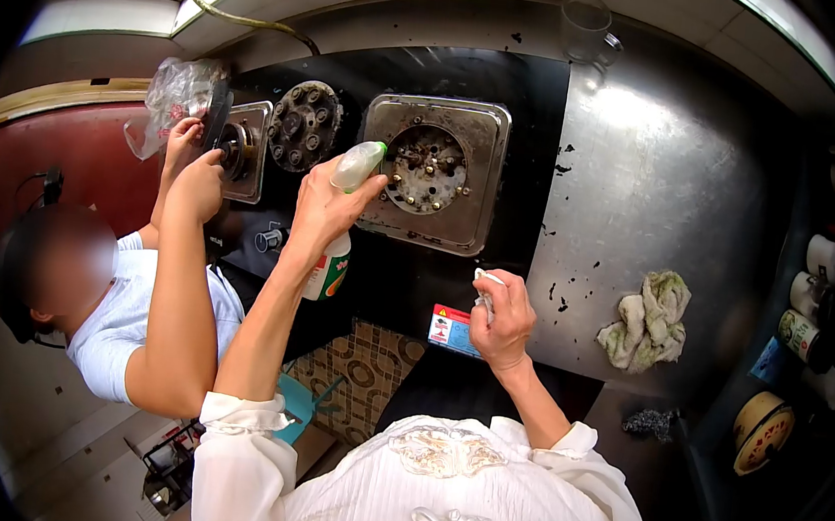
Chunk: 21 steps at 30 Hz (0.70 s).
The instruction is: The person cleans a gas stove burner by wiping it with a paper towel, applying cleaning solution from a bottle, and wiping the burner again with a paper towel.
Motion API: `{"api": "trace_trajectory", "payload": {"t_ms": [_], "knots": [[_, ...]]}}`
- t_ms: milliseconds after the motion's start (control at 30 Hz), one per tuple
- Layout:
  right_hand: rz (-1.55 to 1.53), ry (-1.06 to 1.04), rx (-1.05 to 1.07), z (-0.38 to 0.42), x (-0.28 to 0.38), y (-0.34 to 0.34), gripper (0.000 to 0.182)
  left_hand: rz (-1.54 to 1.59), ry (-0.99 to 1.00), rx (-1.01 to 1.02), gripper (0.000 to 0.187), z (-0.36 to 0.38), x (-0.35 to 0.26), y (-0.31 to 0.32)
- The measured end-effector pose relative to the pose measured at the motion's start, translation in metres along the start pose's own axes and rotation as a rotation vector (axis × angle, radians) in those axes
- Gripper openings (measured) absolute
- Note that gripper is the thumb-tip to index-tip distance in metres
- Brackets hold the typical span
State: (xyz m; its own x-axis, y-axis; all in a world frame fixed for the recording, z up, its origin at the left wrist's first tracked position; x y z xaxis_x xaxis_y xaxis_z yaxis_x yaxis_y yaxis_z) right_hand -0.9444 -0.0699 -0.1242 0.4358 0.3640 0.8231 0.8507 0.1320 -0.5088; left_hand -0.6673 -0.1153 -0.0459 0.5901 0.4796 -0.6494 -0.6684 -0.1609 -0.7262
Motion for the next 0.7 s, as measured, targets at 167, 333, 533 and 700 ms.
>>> {"api": "trace_trajectory", "payload": {"t_ms": [167, 333, 533, 700], "knots": [[0.009, -0.002, 0.002, 0.001, 0.0, 0.001, 0.037, 0.079, -0.007, -0.009, 0.036, 0.004, 0.003, 0.001], [0.009, -0.006, 0.01, 0.002, -0.001, 0.002, 0.037, -0.034, -0.005, -0.026, 0.033, -0.002, -0.003, 0.004], [0.009, -0.009, 0.001, 0.001, -0.001, 0.001, 0.036, 0.045, 0.005, -0.008, 0.033, 0.007, -0.004, 0.0], [0.003, -0.014, 0.006, 0.002, -0.001, 0.003, 0.037, 0.084, 0.004, 0.002, 0.033, 0.015, -0.003, 0.003]]}}
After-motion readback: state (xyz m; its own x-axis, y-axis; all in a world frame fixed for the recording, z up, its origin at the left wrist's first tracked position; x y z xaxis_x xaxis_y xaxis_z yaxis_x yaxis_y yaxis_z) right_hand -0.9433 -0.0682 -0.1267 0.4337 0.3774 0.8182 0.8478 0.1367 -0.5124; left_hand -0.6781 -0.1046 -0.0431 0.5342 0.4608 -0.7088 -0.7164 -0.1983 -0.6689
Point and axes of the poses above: each hand's wrist, its own z-axis away from the middle knuckle, its own y-axis out of the palm, x = y × z, the point moved 6 cm from there along -z, towards the middle knuckle, and after that the axes turned 9 degrees about z, right-handed, at the moved point
